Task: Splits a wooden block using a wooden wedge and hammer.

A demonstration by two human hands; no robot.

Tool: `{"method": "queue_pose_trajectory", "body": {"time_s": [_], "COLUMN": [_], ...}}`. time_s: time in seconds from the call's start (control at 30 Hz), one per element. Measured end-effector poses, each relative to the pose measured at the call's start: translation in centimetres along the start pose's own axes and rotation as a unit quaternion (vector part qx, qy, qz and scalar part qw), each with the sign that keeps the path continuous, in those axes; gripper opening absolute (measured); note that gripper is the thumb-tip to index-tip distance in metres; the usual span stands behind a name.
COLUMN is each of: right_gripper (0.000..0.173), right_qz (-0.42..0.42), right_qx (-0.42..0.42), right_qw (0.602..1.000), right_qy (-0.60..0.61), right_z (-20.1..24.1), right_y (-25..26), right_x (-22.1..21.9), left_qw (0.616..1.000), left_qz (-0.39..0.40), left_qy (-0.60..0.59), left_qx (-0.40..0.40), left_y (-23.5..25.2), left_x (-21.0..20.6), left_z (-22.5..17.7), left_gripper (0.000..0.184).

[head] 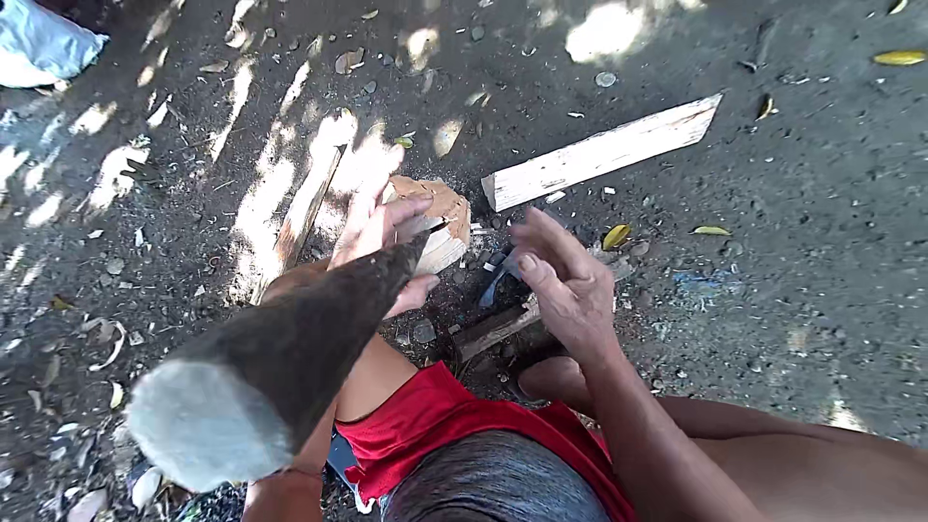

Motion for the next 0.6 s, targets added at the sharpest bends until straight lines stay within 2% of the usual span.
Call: {"method": "queue_pose_trajectory", "body": {"time_s": [0.07, 0.17, 0.27, 0.37, 0.43, 0.5, 0.6], "right_gripper": [0.054, 0.039, 0.029, 0.023, 0.02, 0.019, 0.017], "right_qz": [0.055, 0.134, 0.165, 0.202, 0.216, 0.221, 0.184], "right_qx": [0.104, 0.181, 0.206, 0.201, 0.198, 0.217, 0.265], "right_qw": [0.993, 0.974, 0.964, 0.956, 0.949, 0.947, 0.946], "right_qy": [0.012, 0.007, 0.028, 0.073, 0.115, 0.083, -0.011], "right_z": [4.0, 6.1, 5.6, 5.2, 4.8, 4.7, 4.8], "right_y": [3.2, 5.9, 6.8, 7.4, 8.0, 8.6, 8.8], "right_x": [-0.5, -1.6, -2.5, -2.6, -2.4, -2.3, -2.6], "left_qw": [0.999, 1.0, 0.999, 0.998, 0.999, 0.999, 0.997], "left_qz": [0.004, 0.006, 0.0, -0.003, 0.0, -0.005, -0.002], "left_qy": [-0.011, -0.001, -0.022, -0.04, -0.035, -0.033, -0.053], "left_qx": [-0.031, -0.008, 0.041, 0.038, 0.006, -0.036, -0.052], "left_y": [0.2, -0.2, -0.9, -1.3, -1.1, -0.7, -0.7], "left_x": [-0.4, -0.5, -0.6, -0.6, -0.5, -0.3, -0.2], "left_z": [0.0, -0.7, -1.6, -1.3, -0.7, 0.3, 0.9], "left_gripper": [0.071, 0.069, 0.071, 0.072, 0.069, 0.068, 0.068]}}
Point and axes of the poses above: each hand's wrist, its own y-axis towards the middle knuckle, its own x-axis out of the back of the hand, z = x × y, the point moved 5 cm from there along y, towards the middle knuckle, and after that the axes turned 11 degrees about z, right-handed, at the moved point
